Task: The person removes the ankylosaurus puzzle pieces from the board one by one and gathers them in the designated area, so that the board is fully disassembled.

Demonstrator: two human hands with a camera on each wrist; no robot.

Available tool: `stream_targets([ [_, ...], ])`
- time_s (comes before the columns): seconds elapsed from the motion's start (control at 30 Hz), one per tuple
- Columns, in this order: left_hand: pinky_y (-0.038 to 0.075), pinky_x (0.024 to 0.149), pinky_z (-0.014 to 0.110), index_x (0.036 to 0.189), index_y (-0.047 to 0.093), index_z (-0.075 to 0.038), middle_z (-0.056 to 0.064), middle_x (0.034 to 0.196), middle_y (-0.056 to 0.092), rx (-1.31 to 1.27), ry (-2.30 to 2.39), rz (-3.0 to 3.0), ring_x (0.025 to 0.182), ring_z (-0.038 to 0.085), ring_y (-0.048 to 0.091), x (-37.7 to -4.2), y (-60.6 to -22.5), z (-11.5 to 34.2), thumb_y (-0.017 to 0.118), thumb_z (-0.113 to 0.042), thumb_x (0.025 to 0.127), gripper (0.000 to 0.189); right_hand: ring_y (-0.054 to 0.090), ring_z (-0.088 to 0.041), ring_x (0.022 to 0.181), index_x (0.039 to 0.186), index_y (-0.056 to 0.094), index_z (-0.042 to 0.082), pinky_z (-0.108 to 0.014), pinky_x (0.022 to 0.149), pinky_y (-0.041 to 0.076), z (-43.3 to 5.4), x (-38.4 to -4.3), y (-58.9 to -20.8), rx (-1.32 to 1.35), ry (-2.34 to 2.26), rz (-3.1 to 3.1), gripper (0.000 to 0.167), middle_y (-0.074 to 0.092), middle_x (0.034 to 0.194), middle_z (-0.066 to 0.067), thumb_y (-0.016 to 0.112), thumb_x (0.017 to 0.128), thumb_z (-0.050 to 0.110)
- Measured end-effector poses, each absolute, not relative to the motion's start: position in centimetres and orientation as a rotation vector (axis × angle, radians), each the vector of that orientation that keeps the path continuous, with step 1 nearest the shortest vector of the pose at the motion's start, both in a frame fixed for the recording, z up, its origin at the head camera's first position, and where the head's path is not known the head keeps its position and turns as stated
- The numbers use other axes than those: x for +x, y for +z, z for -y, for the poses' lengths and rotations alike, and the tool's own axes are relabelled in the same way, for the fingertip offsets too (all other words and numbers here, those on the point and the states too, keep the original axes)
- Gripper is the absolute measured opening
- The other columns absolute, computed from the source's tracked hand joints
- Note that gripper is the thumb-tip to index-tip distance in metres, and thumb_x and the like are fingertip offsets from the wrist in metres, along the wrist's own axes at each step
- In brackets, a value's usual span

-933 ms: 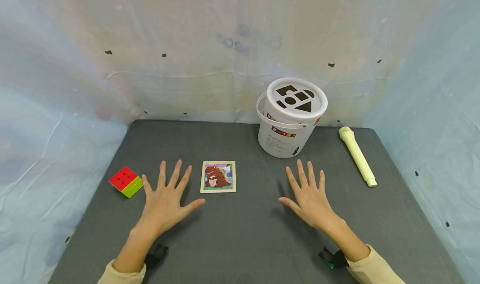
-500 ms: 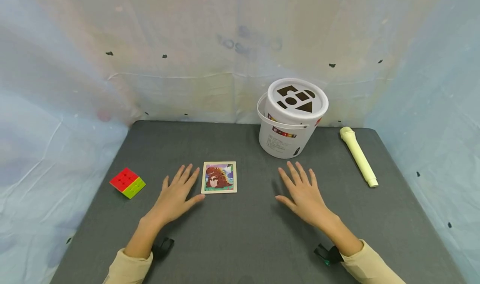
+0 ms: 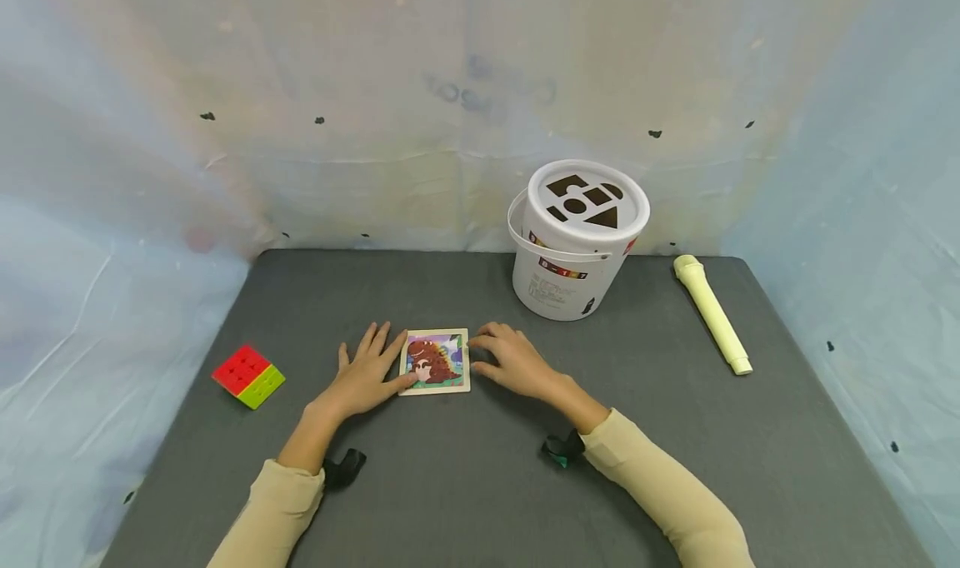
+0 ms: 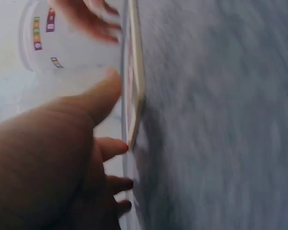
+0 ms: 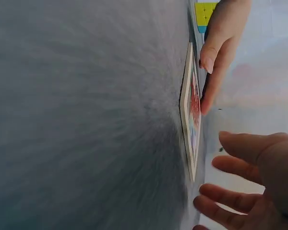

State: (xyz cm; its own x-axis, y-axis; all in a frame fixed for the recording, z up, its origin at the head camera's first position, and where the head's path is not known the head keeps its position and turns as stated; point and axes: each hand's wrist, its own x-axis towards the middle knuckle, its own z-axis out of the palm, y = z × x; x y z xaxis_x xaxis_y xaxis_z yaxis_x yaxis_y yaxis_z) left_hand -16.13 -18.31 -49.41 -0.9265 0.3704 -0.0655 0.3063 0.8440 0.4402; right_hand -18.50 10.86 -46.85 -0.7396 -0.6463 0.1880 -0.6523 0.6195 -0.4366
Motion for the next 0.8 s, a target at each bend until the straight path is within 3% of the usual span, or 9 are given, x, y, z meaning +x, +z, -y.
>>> stream_targets([
  [0.27,-0.007,0.103,0.079,0.16,0.019,-0.006,0.025,0.164,0.004,0.494,0.612,-2.897,0.151,0.042,0.0,-16.3,-50.5,17.9,0.053,-0.061,0.096,0.091,0.054,-0.025,0.106,0.121,0.072,0.011,-0.042,0.083,0.042,-5.6,-21.7,-47.4,1.242,0.749,2.849,0.033,0.059,0.119,-0.01,0.075,0.091,0.025],
  [0.4,-0.01,0.103,0.078,0.161,0.017,-0.008,0.023,0.165,0.001,0.483,0.592,-2.873,0.151,0.039,-0.003,-16.4,-50.5,17.8,0.047,-0.06,0.099,0.086,0.052,-0.023,0.107,0.12,0.073,0.013,-0.037,0.083,0.041,-3.4,-22.3,-47.5,1.194,0.698,2.91,0.034,0.058,0.12,-0.007,0.075,0.091,0.03],
  [0.6,-0.009,0.104,0.078,0.16,0.018,-0.009,0.022,0.165,0.003,0.491,0.625,-2.862,0.152,0.038,-0.001,-16.5,-50.2,17.7,0.049,-0.055,0.1,0.082,0.052,-0.022,0.105,0.118,0.073,0.009,-0.036,0.086,0.044,-1.7,-22.2,-47.5,1.048,0.817,2.988,0.031,0.058,0.118,-0.008,0.076,0.091,0.024],
  [0.8,-0.01,0.104,0.077,0.161,0.018,-0.01,0.021,0.165,0.002,0.487,0.63,-2.86,0.152,0.036,-0.003,-16.6,-50.6,18.1,0.045,-0.062,0.099,0.085,0.052,-0.024,0.107,0.118,0.069,0.005,-0.037,0.087,0.047,-1.0,-21.9,-47.6,0.988,0.879,3.022,0.034,0.053,0.122,-0.012,0.078,0.09,0.021],
])
